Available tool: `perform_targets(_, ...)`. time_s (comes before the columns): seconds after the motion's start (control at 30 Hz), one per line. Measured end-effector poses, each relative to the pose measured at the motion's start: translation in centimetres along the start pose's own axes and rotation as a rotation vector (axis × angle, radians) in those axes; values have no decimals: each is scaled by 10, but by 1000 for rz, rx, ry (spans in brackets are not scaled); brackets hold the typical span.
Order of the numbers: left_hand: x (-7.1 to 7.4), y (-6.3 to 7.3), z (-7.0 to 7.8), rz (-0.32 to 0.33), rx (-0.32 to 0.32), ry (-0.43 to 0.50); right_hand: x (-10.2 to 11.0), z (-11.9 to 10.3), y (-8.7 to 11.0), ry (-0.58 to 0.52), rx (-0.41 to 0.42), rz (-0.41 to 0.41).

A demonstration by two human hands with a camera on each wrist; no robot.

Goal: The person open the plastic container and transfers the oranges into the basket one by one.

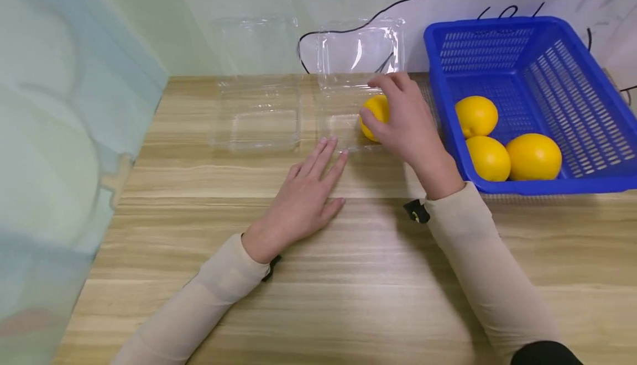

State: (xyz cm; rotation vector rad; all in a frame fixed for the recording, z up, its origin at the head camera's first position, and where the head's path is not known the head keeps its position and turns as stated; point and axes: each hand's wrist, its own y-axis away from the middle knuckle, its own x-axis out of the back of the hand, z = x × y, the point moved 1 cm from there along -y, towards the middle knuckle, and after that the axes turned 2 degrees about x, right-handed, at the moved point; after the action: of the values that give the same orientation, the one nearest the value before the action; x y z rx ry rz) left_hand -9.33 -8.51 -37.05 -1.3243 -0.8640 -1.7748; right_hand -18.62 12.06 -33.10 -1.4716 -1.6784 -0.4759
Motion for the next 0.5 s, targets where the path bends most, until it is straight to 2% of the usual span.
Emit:
perform_targets(0.23,1,1,1,-2,-2,-16,-20,10,-6,118,-134,-132)
perform_targets(0.5,-1,1,1,-2,1,-9,-31,21,-5,127,-141,-161)
